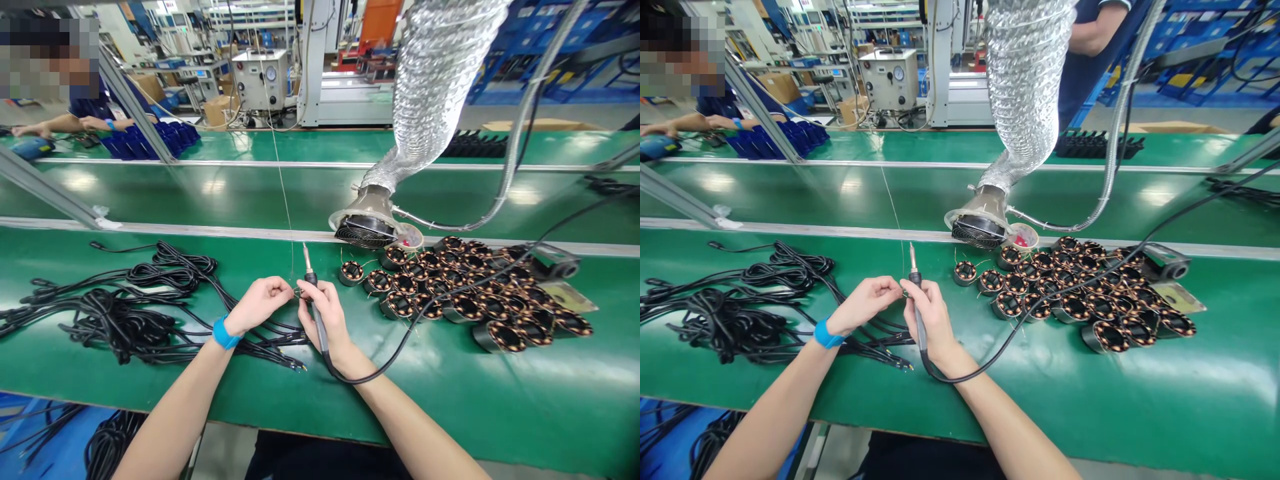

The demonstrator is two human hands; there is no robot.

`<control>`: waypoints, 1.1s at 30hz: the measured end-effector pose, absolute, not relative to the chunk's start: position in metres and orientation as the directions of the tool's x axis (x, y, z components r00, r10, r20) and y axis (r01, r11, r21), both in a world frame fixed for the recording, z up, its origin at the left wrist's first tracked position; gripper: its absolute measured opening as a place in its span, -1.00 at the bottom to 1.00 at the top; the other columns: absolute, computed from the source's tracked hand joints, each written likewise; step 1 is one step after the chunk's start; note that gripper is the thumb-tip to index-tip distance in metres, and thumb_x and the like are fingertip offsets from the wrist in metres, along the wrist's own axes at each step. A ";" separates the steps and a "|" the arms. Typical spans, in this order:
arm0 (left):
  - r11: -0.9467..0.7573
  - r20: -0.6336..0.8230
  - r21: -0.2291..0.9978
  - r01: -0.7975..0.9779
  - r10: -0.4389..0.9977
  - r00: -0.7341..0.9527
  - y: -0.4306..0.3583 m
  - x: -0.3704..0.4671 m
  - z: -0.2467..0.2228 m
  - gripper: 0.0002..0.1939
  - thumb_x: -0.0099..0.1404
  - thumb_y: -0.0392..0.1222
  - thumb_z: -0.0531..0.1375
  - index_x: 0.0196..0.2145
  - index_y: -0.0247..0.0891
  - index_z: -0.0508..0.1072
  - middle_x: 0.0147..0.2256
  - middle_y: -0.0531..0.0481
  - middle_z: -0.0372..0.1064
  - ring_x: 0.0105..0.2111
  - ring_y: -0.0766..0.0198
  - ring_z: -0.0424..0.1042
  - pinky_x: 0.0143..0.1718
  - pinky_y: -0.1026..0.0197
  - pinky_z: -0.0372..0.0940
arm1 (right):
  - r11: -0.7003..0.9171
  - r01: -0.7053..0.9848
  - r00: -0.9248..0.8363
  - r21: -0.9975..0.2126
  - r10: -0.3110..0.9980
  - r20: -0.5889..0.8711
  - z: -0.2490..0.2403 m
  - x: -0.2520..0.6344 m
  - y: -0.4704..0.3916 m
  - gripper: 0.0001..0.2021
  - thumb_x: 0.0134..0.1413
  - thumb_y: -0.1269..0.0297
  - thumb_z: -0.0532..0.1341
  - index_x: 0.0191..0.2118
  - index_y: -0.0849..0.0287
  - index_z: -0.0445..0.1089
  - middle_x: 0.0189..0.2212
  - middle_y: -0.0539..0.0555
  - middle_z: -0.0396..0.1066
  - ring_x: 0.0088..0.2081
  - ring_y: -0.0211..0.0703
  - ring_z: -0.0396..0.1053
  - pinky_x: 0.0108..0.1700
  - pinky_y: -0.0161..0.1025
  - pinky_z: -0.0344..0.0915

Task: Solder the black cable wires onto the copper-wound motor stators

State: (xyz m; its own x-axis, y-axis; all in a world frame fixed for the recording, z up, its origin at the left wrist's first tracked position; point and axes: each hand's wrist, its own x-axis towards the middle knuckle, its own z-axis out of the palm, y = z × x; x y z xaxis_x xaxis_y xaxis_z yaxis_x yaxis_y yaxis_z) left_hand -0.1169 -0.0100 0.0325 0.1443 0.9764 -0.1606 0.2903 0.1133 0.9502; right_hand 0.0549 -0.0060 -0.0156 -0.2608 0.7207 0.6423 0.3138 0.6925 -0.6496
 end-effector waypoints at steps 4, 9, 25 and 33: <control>0.161 -0.213 0.939 0.305 0.966 0.148 -0.009 -0.118 0.034 -0.67 0.22 0.05 0.22 -0.39 -0.33 0.44 -0.53 0.10 0.26 -0.56 0.41 0.12 -0.53 0.33 0.02 | 0.643 0.331 -0.243 -0.690 0.765 0.597 -0.012 0.063 -0.008 -0.46 0.15 0.51 0.16 0.22 -0.05 0.20 -0.12 0.08 0.26 -0.13 -0.19 0.41 0.02 -0.16 0.40; 0.187 -0.240 0.941 0.283 0.956 0.170 -0.009 -0.117 0.034 -0.67 0.22 0.03 0.22 -0.40 -0.34 0.43 -0.53 0.10 0.24 -0.56 0.42 0.11 -0.54 0.34 -0.01 | 0.579 0.392 -0.280 -0.715 0.815 0.507 -0.013 0.069 -0.008 -0.39 0.13 0.44 0.24 0.27 -0.02 0.13 -0.01 0.15 0.24 -0.02 -0.08 0.37 0.06 -0.09 0.37; 0.165 -0.211 0.945 0.284 0.968 0.139 -0.011 -0.111 0.031 -0.70 0.23 0.01 0.22 -0.41 -0.33 0.43 -0.51 0.09 0.29 -0.55 0.41 0.15 -0.51 0.32 0.04 | 0.555 0.395 -0.285 -0.732 0.831 0.477 -0.017 0.068 -0.004 -0.37 0.15 0.50 0.17 0.30 -0.01 0.08 0.05 0.17 0.25 0.02 -0.06 0.35 0.08 -0.07 0.34; 0.166 -0.211 0.944 0.286 0.968 0.136 -0.012 -0.111 0.031 -0.73 0.23 -0.04 0.22 -0.42 -0.34 0.43 -0.52 0.09 0.27 -0.53 0.40 0.15 -0.50 0.32 0.03 | 0.617 0.322 -0.043 -0.718 0.767 0.640 0.006 0.076 -0.010 -0.60 0.15 0.50 0.11 0.10 0.09 0.33 -0.23 0.08 0.45 -0.19 -0.11 0.43 -0.11 -0.12 0.38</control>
State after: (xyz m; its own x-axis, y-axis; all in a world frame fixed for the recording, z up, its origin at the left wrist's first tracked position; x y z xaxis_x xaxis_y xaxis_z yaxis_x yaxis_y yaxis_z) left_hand -0.1108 -0.0115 0.0312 0.1355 0.9679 -0.2115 0.2862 0.1661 0.9437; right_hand 0.0758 -0.0101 0.0062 -0.0429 0.7673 0.6398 0.3220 0.6169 -0.7182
